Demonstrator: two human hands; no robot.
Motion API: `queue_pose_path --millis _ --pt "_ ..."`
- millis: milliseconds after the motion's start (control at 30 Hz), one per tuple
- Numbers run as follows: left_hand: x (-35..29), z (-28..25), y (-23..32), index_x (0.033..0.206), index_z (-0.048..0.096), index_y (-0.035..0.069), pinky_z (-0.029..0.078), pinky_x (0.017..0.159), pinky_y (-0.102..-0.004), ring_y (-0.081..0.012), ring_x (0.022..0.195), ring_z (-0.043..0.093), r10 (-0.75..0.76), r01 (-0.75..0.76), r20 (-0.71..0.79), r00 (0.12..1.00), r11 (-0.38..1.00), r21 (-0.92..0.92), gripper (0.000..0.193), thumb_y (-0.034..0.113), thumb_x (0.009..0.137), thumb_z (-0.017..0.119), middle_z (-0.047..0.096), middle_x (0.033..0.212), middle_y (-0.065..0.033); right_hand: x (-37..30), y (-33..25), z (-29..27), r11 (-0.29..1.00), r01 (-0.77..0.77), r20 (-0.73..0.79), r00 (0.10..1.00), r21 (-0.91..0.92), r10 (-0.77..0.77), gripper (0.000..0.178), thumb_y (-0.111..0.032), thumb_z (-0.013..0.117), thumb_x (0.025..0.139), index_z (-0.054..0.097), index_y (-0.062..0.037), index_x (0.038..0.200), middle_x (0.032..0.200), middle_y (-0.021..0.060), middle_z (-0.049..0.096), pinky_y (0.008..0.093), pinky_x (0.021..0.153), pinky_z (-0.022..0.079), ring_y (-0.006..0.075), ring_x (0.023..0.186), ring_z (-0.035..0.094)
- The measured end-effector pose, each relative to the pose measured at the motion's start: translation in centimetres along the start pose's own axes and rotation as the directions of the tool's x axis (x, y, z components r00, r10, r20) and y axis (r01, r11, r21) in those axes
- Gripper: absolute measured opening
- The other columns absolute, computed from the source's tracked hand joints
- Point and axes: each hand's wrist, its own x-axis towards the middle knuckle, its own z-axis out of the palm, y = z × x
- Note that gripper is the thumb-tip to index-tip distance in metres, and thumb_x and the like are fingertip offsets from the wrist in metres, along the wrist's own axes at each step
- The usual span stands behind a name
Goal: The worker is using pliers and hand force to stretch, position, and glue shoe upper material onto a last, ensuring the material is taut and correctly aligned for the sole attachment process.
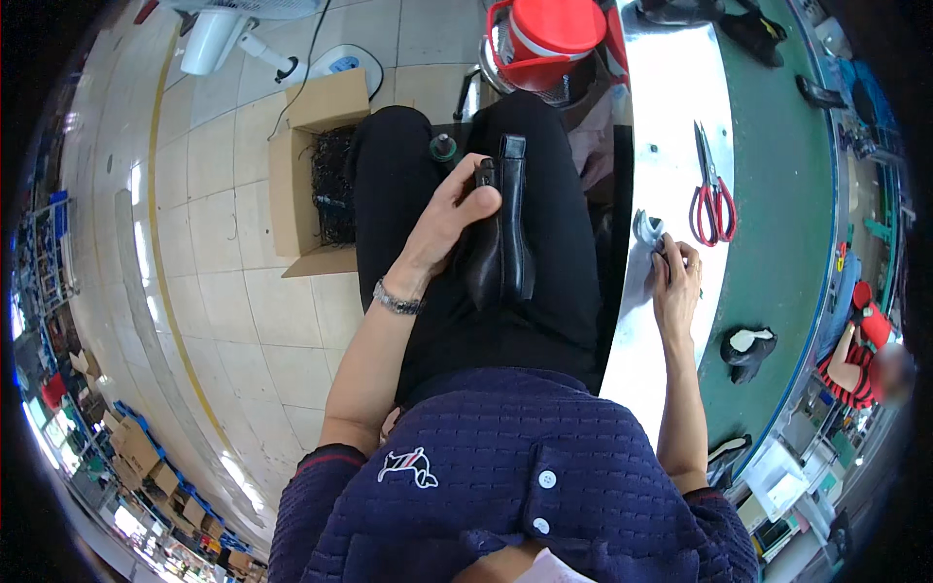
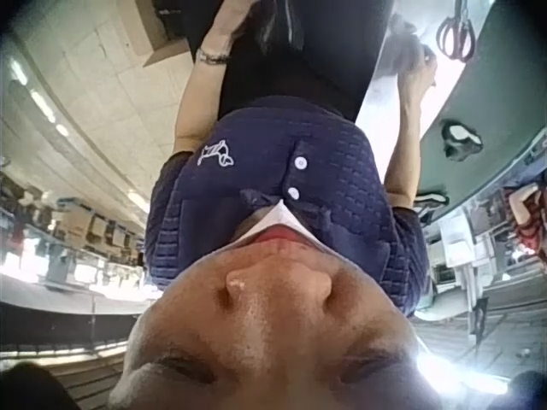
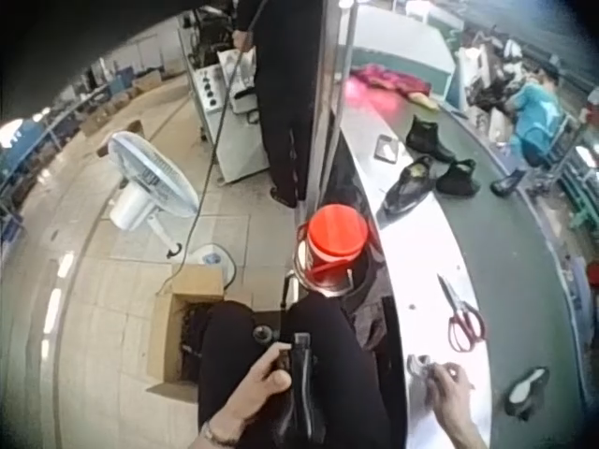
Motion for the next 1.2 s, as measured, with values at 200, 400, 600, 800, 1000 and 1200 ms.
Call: queue_pose_path --millis 200,400,600,800,1000,1200 --pt "0.6 2.3 0.8 0.090 0.058 0.008 0.039 0.070 -0.0230 -0.0061 0.074 0.045 0.088 -0.041 -0.165 0.982 0.963 0.268 0.038 0.043 0.085 0.073 0.049 0.080 0.0039 0.6 -3.8 -3.8 0.553 -0.454 0.501 0.862 0.699 0.075 0.031 -0.021 0.067 0.090 0.057 -0.0046 0.114 0.100 0.0140 0.066 0.0355 0.081 0.048 0.0207 0.088 0.062" --pt "-0.2 2.7 0.7 0.097 0.058 0.006 0.040 0.069 -0.0223 -0.0052 0.074 0.046 0.114 -0.063 -0.172 0.979 0.959 0.276 0.035 0.038 0.088 0.069 0.050 0.080 0.0030 2.2 -11.3 -7.4 0.291 -0.627 0.674 0.545 0.723 -0.500 0.031 -0.028 0.063 0.094 0.054 -0.0030 0.109 0.077 0.0077 0.065 0.0245 0.063 0.047 0.0116 0.067 0.061" --pt "-0.9 2.7 0.5 0.104 0.058 0.005 0.042 0.072 -0.0224 -0.0060 0.077 0.049 0.104 -0.056 -0.179 0.978 0.965 0.257 0.037 0.037 0.089 0.068 0.053 0.086 0.0011 3.7 -14.0 -6.6 0.417 -0.703 0.777 0.312 0.576 -0.547 0.050 -0.045 0.048 0.101 0.064 -0.0023 0.081 0.056 -0.0007 0.051 0.0231 0.052 0.042 0.0083 0.050 0.050" --pt "-1.7 2.0 -0.2 0.113 0.057 0.001 0.042 0.080 -0.0246 -0.0104 0.088 0.051 0.122 -0.035 -0.242 0.962 0.942 0.334 0.047 0.040 0.088 0.067 0.054 0.099 -0.0031 5.0 -14.8 -7.0 0.501 -0.621 0.746 0.216 0.602 -0.630 0.059 -0.049 0.047 0.100 0.055 -0.0071 0.059 0.048 -0.0027 0.046 0.0230 0.046 0.040 0.0086 0.043 0.048" --pt "-1.8 1.9 -0.6 0.113 0.057 0.000 0.041 0.083 -0.0259 -0.0125 0.092 0.050 0.115 -0.015 -0.298 0.948 0.948 0.318 0.050 0.042 0.087 0.066 0.053 0.099 -0.0041 7.1 -17.1 -10.1 0.864 -0.163 0.868 0.242 0.476 -0.433 0.066 -0.050 0.044 0.100 0.056 -0.0028 0.056 0.048 0.0053 0.055 0.0285 0.049 0.047 0.0150 0.044 0.059" --pt "-1.2 2.0 -0.1 0.105 0.060 0.001 0.041 0.077 -0.0249 -0.0104 0.086 0.050 0.138 -0.035 -0.317 0.938 0.950 0.309 0.044 0.041 0.087 0.066 0.054 0.092 -0.0028 6.0 -17.2 -9.6 0.769 -0.401 0.867 0.227 0.499 -0.444 0.067 -0.048 0.043 0.101 0.055 -0.0027 0.054 0.046 0.0053 0.054 0.0278 0.047 0.046 0.0154 0.043 0.058"
